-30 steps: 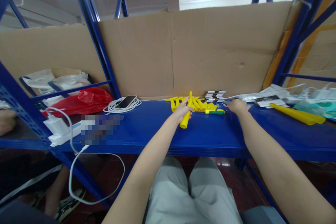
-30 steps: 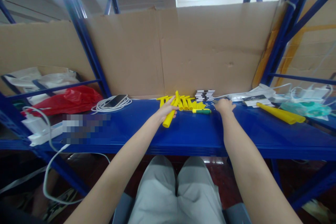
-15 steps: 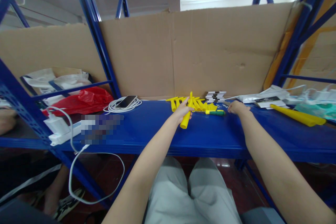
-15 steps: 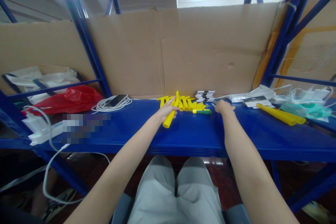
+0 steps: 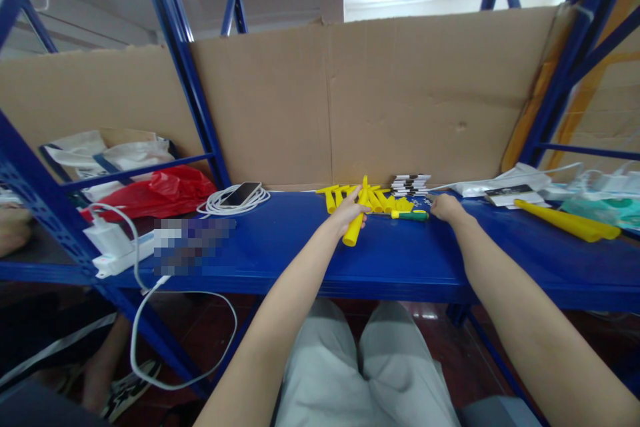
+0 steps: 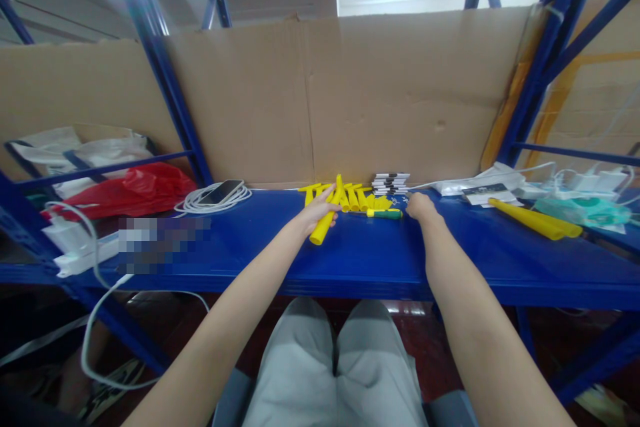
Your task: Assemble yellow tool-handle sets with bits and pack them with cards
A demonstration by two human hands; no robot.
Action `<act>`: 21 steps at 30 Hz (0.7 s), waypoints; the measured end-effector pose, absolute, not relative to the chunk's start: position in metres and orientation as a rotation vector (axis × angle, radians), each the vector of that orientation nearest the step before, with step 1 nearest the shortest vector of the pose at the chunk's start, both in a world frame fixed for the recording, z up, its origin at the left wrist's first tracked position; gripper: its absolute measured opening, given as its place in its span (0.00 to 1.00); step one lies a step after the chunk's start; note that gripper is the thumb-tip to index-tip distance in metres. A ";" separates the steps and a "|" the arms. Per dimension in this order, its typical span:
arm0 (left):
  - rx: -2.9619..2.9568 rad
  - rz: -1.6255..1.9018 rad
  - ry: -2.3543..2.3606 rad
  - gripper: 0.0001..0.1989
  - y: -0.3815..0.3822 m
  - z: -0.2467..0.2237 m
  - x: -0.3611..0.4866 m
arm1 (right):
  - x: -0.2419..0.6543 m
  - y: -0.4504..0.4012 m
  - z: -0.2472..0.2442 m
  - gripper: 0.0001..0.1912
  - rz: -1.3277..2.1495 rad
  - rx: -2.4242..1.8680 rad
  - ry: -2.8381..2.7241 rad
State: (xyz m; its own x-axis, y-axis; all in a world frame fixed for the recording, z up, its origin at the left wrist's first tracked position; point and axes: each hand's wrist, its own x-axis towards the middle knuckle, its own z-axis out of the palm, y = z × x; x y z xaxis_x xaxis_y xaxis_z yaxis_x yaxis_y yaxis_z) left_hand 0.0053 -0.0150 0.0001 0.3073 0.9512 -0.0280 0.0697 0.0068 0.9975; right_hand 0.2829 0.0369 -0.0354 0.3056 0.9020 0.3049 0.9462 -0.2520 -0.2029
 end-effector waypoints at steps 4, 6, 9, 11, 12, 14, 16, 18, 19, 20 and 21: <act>1.379 0.876 1.004 0.42 -0.013 -0.001 0.004 | 0.275 0.028 -0.029 0.13 -0.166 -2.324 -1.754; 1.375 0.838 0.975 0.42 -0.013 -0.001 0.003 | 0.272 0.026 -0.025 0.11 -0.163 -2.262 -1.751; 1.348 0.787 0.915 0.44 -0.015 0.001 0.002 | 0.266 0.027 -0.020 0.08 -0.127 -2.012 -1.703; 1.329 0.749 0.878 0.44 -0.017 0.003 0.002 | 0.257 0.030 -0.017 0.06 -0.053 -1.743 -1.664; 1.324 0.731 0.862 0.44 -0.017 0.003 0.002 | 0.251 0.032 -0.015 0.04 0.008 -1.593 -1.655; 1.321 0.703 0.835 0.43 -0.017 0.003 0.001 | 0.235 0.034 -0.013 0.03 0.155 -1.294 -1.660; 1.324 0.690 0.822 0.43 -0.017 0.003 0.001 | 0.219 0.033 -0.012 0.09 0.304 -1.066 -1.688; 1.333 0.684 0.826 0.43 -0.016 0.002 0.001 | 0.204 0.029 -0.011 0.13 0.426 -0.950 -1.720; 1.338 0.679 0.828 0.43 -0.016 0.002 0.001 | 0.199 0.027 -0.010 0.15 0.473 -0.922 -1.729; 1.342 0.673 0.829 0.43 -0.016 0.002 0.001 | 0.195 0.024 -0.010 0.16 0.508 -0.906 -1.730; 1.344 0.667 0.826 0.43 -0.017 0.002 0.001 | 0.192 0.022 -0.010 0.17 0.534 -0.898 -1.726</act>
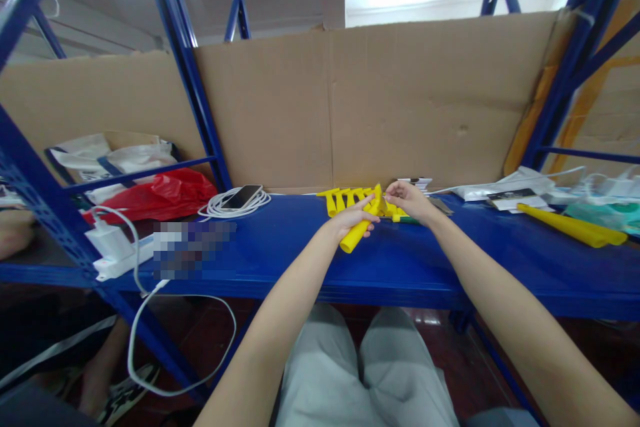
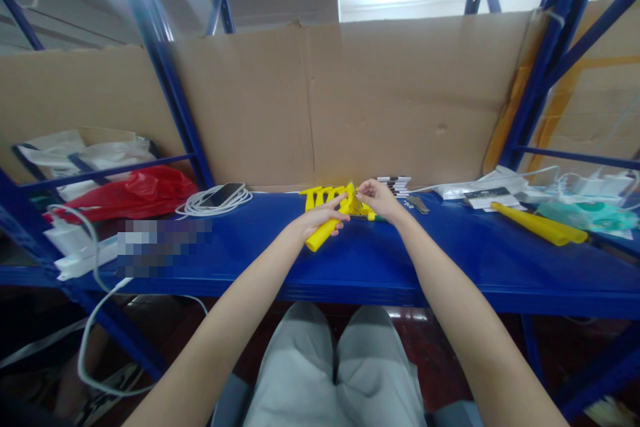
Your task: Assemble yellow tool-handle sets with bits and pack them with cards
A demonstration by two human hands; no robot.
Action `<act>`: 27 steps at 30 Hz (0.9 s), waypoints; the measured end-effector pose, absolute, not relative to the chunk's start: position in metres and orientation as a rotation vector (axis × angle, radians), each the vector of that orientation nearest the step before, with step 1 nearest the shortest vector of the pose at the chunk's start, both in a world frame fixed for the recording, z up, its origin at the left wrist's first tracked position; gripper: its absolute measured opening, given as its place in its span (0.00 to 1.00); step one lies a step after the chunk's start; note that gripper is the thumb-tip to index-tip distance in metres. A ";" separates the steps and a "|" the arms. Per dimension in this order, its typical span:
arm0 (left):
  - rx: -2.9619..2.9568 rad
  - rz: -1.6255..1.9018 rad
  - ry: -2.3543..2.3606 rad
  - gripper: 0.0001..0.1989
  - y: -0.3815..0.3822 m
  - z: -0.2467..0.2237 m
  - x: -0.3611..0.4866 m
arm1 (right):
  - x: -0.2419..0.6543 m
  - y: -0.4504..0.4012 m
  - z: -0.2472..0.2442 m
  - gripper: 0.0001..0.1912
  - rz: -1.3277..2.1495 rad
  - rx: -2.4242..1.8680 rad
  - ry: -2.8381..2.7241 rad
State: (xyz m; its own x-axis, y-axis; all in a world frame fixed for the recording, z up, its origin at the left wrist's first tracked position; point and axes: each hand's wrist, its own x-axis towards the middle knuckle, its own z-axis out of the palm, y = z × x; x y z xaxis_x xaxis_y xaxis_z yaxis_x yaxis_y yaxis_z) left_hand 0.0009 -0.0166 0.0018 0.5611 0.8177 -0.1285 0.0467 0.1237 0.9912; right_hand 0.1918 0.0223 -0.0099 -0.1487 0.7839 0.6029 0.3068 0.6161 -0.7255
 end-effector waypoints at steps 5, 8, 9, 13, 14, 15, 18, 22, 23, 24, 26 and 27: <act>1.346 0.651 0.787 0.44 -0.018 0.002 0.000 | 0.188 0.018 -0.010 0.16 0.600 -0.887 -1.682; 1.349 0.647 0.773 0.45 -0.018 0.001 0.000 | 0.189 0.018 -0.010 0.16 0.630 -0.885 -1.669; 1.353 0.643 0.769 0.45 -0.017 0.000 -0.001 | 0.189 0.018 -0.010 0.16 0.639 -0.887 -1.668; 1.368 0.624 0.767 0.45 -0.016 -0.001 -0.002 | 0.189 0.018 -0.009 0.17 0.643 -0.904 -1.662; 1.370 0.621 0.765 0.45 -0.016 -0.001 -0.002 | 0.189 0.018 -0.009 0.18 0.634 -0.908 -1.662; 1.373 0.618 0.759 0.45 -0.016 -0.001 -0.002 | 0.189 0.019 -0.009 0.18 0.621 -0.912 -1.664; 1.380 0.609 0.720 0.45 -0.016 -0.001 -0.003 | 0.190 0.021 -0.010 0.20 0.552 -0.945 -1.660; 1.387 0.602 0.695 0.45 -0.016 -0.001 -0.003 | 0.192 0.023 -0.012 0.19 0.462 -1.018 -1.628; 1.386 0.602 0.693 0.45 -0.016 -0.001 -0.003 | 0.193 0.023 -0.013 0.19 0.453 -1.033 -1.626; 1.384 0.604 0.693 0.45 -0.015 -0.001 -0.003 | 0.193 0.022 -0.013 0.19 0.449 -1.047 -1.628; 1.376 0.615 0.690 0.45 -0.015 0.000 -0.003 | 0.193 0.021 -0.014 0.17 0.445 -1.079 -1.639; 1.370 0.624 0.688 0.44 -0.016 0.000 -0.003 | 0.192 0.021 -0.015 0.17 0.443 -1.100 -1.646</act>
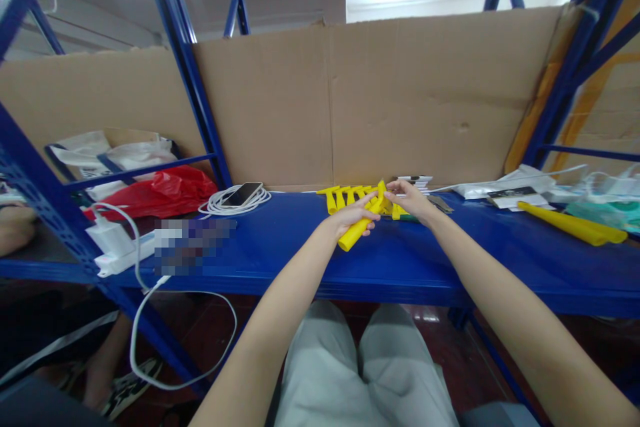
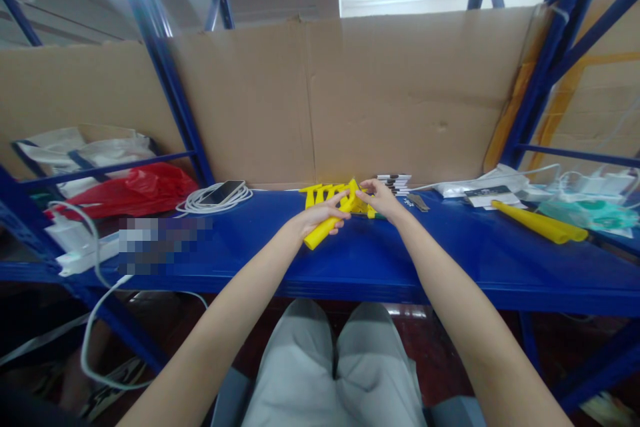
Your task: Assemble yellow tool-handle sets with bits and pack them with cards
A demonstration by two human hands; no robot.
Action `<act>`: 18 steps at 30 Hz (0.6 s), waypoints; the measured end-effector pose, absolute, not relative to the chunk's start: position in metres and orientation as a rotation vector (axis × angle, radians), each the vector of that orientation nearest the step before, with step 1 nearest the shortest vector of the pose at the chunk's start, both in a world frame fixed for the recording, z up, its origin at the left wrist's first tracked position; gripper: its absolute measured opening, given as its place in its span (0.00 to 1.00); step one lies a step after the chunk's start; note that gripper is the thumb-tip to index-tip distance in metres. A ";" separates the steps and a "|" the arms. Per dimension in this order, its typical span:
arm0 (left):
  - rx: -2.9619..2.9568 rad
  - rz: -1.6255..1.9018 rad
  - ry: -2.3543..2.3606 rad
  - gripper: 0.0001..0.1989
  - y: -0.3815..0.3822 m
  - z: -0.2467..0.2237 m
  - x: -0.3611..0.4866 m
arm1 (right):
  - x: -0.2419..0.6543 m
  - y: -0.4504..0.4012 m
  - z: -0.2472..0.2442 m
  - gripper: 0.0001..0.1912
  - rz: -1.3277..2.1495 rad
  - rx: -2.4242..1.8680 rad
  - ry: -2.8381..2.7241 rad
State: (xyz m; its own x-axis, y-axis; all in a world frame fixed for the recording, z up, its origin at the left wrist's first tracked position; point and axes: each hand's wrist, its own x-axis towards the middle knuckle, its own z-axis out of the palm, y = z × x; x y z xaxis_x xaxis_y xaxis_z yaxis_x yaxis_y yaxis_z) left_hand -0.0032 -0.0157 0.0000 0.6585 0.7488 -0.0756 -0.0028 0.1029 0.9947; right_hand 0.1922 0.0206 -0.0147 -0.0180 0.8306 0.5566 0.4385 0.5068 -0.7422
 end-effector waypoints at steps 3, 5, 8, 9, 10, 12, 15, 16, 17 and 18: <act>1.353 0.660 0.685 0.44 -0.017 0.002 -0.002 | 0.190 0.020 -0.016 0.16 0.441 -1.170 -1.674; 1.338 0.683 0.695 0.43 -0.019 0.003 -0.001 | 0.189 0.021 -0.017 0.17 0.429 -1.201 -1.721; 1.306 0.727 0.711 0.43 -0.021 0.005 0.001 | 0.193 0.025 -0.018 0.19 0.278 -1.259 -1.830; 1.292 0.752 0.717 0.43 -0.021 0.005 0.002 | 0.195 0.025 -0.018 0.20 0.192 -1.294 -1.869; 1.277 0.780 0.724 0.43 -0.020 0.004 0.003 | 0.198 0.026 -0.018 0.20 0.106 -1.343 -1.908; 1.244 0.850 0.738 0.43 -0.019 0.004 0.003 | 0.205 0.025 -0.017 0.20 -0.013 -1.474 -1.987; 1.189 0.971 0.770 0.43 -0.014 0.003 0.002 | 0.218 0.020 -0.015 0.17 -0.032 -1.690 -2.113; 1.166 1.006 0.785 0.43 -0.013 0.003 0.002 | 0.222 0.019 -0.014 0.15 -0.025 -1.757 -2.145; 1.142 1.035 0.803 0.43 -0.011 0.003 0.002 | 0.227 0.019 -0.014 0.14 -0.024 -1.820 -2.166; 1.119 1.056 0.824 0.43 -0.010 0.003 0.002 | 0.232 0.019 -0.014 0.14 -0.032 -1.882 -2.179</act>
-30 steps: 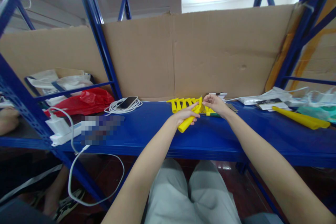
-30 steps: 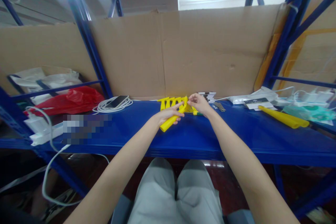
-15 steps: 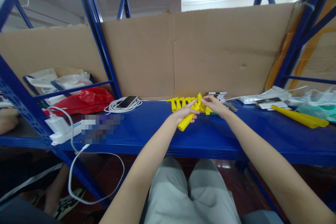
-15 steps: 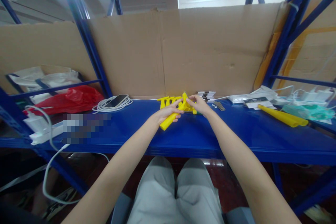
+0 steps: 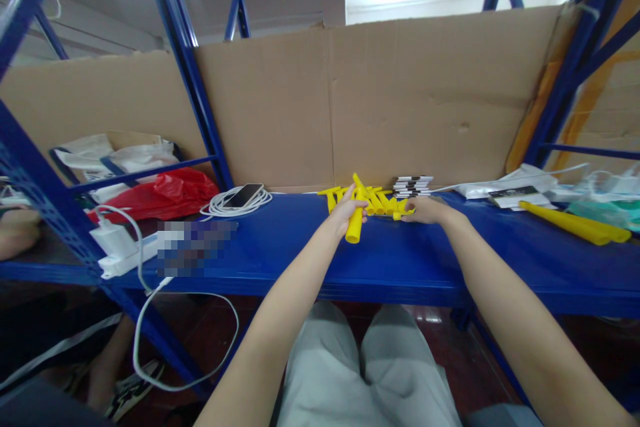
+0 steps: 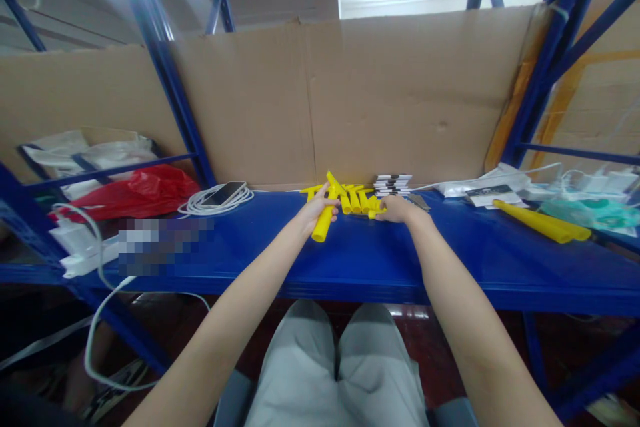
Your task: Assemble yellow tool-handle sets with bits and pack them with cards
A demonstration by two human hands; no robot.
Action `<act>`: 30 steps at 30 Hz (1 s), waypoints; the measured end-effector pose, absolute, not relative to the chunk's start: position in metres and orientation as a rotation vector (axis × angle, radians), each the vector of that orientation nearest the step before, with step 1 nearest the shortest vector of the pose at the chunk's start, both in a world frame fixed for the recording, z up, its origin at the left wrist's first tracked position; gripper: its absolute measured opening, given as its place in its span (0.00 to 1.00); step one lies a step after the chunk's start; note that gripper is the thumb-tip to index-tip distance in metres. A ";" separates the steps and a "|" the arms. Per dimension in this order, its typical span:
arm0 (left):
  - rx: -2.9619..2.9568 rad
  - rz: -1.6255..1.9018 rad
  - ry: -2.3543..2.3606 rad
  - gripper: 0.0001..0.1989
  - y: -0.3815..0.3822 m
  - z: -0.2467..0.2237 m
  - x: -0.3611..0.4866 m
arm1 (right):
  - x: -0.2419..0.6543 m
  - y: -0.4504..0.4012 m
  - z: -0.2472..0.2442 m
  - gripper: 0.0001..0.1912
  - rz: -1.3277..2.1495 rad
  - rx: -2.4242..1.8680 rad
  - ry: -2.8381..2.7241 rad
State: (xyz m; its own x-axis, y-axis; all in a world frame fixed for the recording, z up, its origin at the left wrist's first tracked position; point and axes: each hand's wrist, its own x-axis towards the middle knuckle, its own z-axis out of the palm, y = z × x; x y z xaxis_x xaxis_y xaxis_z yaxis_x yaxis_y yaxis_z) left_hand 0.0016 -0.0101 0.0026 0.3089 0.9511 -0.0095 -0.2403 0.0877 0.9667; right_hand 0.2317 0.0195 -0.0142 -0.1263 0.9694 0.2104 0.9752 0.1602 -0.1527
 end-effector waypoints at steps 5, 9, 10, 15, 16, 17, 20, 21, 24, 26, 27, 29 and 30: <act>1.077 1.074 0.885 0.43 -0.008 0.001 0.002 | 0.253 0.031 -0.020 0.15 -0.159 -2.092 -2.203; 1.089 1.056 0.897 0.42 -0.008 0.000 0.003 | 0.262 0.037 -0.024 0.16 -0.142 -2.079 -2.202; 1.090 1.060 0.897 0.42 -0.007 0.000 0.003 | 0.262 0.036 -0.023 0.16 -0.120 -2.048 -2.195; 1.088 1.073 0.900 0.42 -0.007 -0.001 0.002 | 0.253 0.025 -0.017 0.12 0.102 -1.673 -2.125; 1.088 1.070 0.902 0.42 -0.007 -0.001 0.002 | 0.249 0.023 -0.015 0.11 0.170 -1.577 -2.099; 1.089 1.066 0.904 0.43 -0.007 -0.001 0.002 | 0.244 0.021 -0.013 0.11 0.236 -1.485 -2.063; 1.093 1.058 0.906 0.42 -0.008 0.000 0.003 | 0.232 0.014 -0.006 0.15 0.407 -1.284 -1.891; 1.094 1.057 0.908 0.42 -0.008 0.000 0.003 | 0.228 0.012 -0.004 0.16 0.457 -1.241 -1.837; 1.098 1.052 0.908 0.42 -0.009 0.001 0.003 | 0.221 0.005 0.003 0.19 0.547 -1.152 -1.715; 1.102 1.047 0.907 0.42 -0.009 0.001 0.003 | 0.219 0.002 0.005 0.20 0.547 -1.116 -1.649; 1.104 1.046 0.909 0.43 -0.009 0.001 0.003 | 0.218 0.002 0.006 0.21 0.541 -1.100 -1.619; 1.110 1.043 0.913 0.43 -0.009 0.001 0.002 | 0.219 0.003 0.006 0.22 0.532 -1.065 -1.558; 1.113 1.041 0.915 0.43 -0.008 0.001 0.002 | 0.220 0.005 0.006 0.22 0.528 -1.046 -1.522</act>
State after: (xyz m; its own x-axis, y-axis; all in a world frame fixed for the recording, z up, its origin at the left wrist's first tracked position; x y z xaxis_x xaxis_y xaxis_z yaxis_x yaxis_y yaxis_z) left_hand 0.0024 -0.0084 0.0006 0.2674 0.9616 -0.0620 -0.1850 0.1144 0.9761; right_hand 0.2199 0.0052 0.0060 0.0557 0.8377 0.5433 0.3216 0.5001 -0.8041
